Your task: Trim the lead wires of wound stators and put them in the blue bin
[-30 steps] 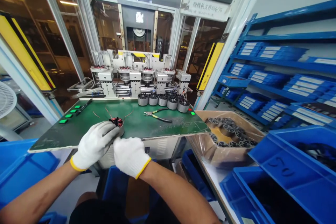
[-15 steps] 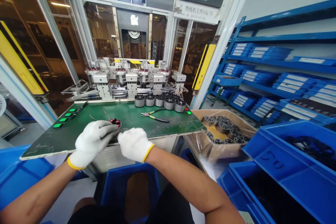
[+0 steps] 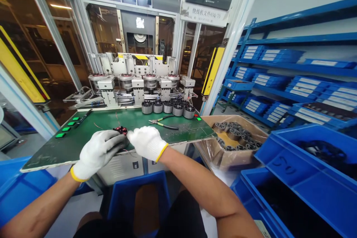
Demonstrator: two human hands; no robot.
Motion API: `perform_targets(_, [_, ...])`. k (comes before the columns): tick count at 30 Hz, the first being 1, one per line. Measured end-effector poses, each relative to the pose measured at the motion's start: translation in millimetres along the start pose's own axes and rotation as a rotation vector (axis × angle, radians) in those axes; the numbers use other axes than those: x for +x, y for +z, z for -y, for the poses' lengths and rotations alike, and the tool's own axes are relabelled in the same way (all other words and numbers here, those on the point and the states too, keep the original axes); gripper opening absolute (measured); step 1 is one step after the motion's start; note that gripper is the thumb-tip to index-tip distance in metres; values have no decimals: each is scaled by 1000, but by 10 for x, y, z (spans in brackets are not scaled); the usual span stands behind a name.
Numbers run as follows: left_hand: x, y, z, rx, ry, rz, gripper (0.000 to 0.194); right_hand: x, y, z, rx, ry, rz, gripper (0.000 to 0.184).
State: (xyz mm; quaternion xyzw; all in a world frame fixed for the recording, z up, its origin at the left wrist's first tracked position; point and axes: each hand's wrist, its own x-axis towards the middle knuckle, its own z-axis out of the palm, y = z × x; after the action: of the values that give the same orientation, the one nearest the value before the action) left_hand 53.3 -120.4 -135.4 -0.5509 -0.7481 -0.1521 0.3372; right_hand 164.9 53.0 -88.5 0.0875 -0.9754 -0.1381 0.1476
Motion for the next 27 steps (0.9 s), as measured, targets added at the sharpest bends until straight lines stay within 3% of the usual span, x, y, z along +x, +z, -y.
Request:
perform_targets(3, [46, 34, -24, -47, -85, -5, 24, 125, 173, 1, 69, -31, 137, 21])
perform_targets(7, [113, -75, -45, -105, -199, 44, 23, 95, 330, -42, 250, -3, 99, 34])
perform_targets(9, [109, -155, -26, -121, -285, -13, 27, -50, 338, -51, 363, 162, -35, 35])
perform_targets(11, [107, -209, 14, -94, -413, -41, 49, -260, 318, 48, 389, 346, -237, 43])
perform_targets(12, [115, -217, 39, -93, -469, -11, 64, -369, 306, 154, 363, 343, -314, 47])
perform_targets(13, [131, -211, 65, -124, -503, 52, 77, -463, 297, 292, 327, 265, -352, 50])
perform_targets(14, [153, -189, 89, -194, -518, 135, 84, -531, 294, 450, 297, 80, -348, 50])
perform_targets(16, [201, -114, 126, -372, -538, 283, 80, -552, 311, 756, 280, -228, -300, 47])
perform_targets(18, [234, -20, 145, -467, -577, 340, 70, -414, 364, 928, 243, -344, -257, 50])
perform_targets(20, [241, 63, 151, -460, -629, 326, 64, -188, 445, 900, 176, -216, -206, 56])
perform_targets(23, [225, 125, 151, -434, -650, 292, 62, 99, 574, 635, 121, 151, -156, 56])
perform_targets(27, [232, 87, 125, -420, -659, 282, 68, 223, 654, 441, 144, 318, -193, 53])
